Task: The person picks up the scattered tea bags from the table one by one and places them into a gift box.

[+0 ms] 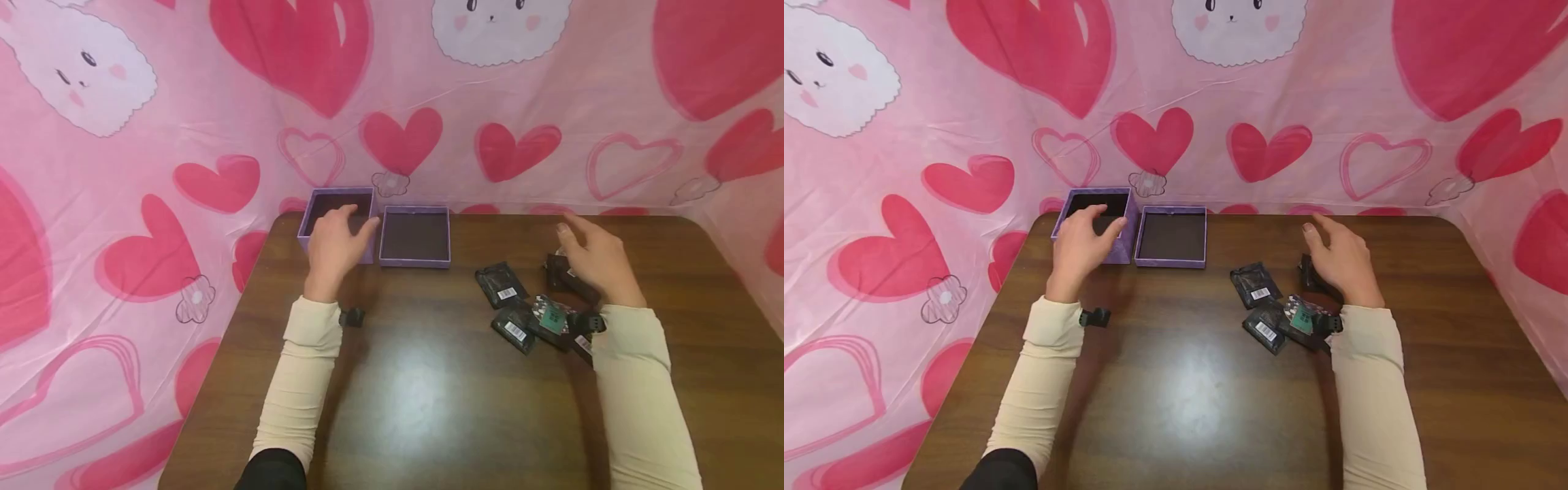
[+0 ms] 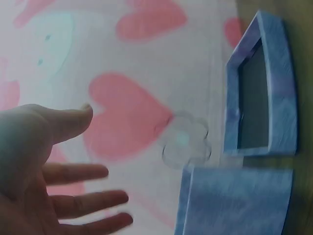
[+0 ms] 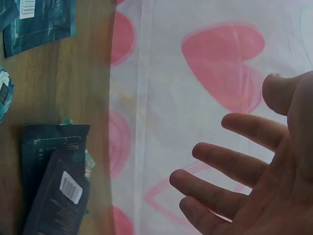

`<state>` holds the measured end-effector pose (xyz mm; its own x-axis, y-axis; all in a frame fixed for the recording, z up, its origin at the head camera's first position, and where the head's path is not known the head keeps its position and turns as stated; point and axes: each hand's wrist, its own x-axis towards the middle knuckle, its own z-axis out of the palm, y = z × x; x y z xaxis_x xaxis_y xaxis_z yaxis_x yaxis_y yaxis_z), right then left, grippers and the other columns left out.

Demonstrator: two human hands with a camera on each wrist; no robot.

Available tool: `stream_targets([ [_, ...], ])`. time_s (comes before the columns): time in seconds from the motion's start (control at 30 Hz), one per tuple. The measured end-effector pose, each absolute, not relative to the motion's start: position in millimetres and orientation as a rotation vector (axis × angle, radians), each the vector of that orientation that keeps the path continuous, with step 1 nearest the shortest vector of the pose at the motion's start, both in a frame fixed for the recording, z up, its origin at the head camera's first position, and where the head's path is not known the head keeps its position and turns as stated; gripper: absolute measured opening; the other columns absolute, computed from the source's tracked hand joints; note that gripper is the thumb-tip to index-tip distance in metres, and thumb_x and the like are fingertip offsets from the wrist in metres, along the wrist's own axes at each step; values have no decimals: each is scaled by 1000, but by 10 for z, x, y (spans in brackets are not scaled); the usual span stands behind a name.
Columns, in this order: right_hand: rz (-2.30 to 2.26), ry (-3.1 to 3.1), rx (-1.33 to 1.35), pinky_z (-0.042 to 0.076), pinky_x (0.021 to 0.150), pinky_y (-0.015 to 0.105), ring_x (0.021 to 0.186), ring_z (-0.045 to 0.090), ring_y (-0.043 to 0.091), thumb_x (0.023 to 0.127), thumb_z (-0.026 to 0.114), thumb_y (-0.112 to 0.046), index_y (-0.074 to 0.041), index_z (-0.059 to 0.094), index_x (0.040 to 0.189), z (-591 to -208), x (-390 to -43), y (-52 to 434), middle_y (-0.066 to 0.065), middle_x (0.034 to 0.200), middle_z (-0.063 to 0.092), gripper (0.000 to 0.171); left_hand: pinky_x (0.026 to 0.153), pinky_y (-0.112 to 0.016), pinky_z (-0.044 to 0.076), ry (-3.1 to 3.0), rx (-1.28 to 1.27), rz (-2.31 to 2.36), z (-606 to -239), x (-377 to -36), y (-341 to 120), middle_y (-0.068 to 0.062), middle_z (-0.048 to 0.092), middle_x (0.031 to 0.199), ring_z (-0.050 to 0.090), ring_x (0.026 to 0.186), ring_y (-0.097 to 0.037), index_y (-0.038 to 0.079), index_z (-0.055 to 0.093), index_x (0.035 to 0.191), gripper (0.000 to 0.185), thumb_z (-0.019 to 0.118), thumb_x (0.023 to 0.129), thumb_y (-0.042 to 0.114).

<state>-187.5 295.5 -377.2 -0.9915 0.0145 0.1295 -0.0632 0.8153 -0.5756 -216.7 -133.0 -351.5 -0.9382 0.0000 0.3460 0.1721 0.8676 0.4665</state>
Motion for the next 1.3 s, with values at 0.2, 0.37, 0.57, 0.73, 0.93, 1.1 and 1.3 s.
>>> stream_targets([
  [0.2,955,-2765,-67,34,97,69,117,51,55,106,42,-42,0,55,140,-3806,-1824,3072,33,128,58,56,80,-52,52,-2585,24,-932,-3464,-2254,-1796,-15,74,100,70,93,-31,8,71,124,41,67,96,37],
  [0.37,981,-2738,-150,37,94,65,114,52,54,105,44,-41,2,59,133,-3837,-1777,3124,33,121,62,53,79,-53,52,-2554,308,-933,-3482,-2349,-2197,-16,74,103,68,99,-35,8,74,120,36,63,98,33],
  [0.57,986,-2745,-158,38,90,64,109,54,52,105,47,-39,3,60,132,-3855,-1731,3144,33,116,63,52,92,-57,48,-2579,548,-929,-3526,-2367,-2565,-16,69,122,60,117,-42,13,74,123,38,60,97,38],
  [0.73,1009,-2739,-175,38,89,63,111,53,52,104,47,-40,3,62,128,-3847,-1706,3136,33,113,64,52,95,-53,47,-2606,550,-956,-3623,-2342,-2692,-17,69,120,61,115,-41,12,75,120,38,59,98,38],
  [0.93,1040,-2748,-213,39,88,60,110,53,49,104,46,-44,3,63,129,-3874,-1706,3137,32,115,64,55,90,-50,50,-2608,480,-1030,-3704,-2308,-2720,-23,72,101,65,97,-38,1,77,110,38,62,98,34],
  [1.1,1083,-2760,-278,36,89,59,113,49,51,104,48,-43,2,64,128,-3959,-1705,3192,31,116,64,54,87,-49,50,-2641,468,-1044,-3753,-2282,-2707,-22,73,87,66,95,-40,-4,78,98,40,61,99,32],
  [1.3,1136,-2781,-448,32,93,63,122,38,56,103,47,-44,3,63,128,-4057,-1675,3335,32,125,60,56,69,-33,48,-2664,503,-1138,-3792,-2317,-2666,-7,72,69,65,78,-26,-3,78,99,41,62,99,35],
])
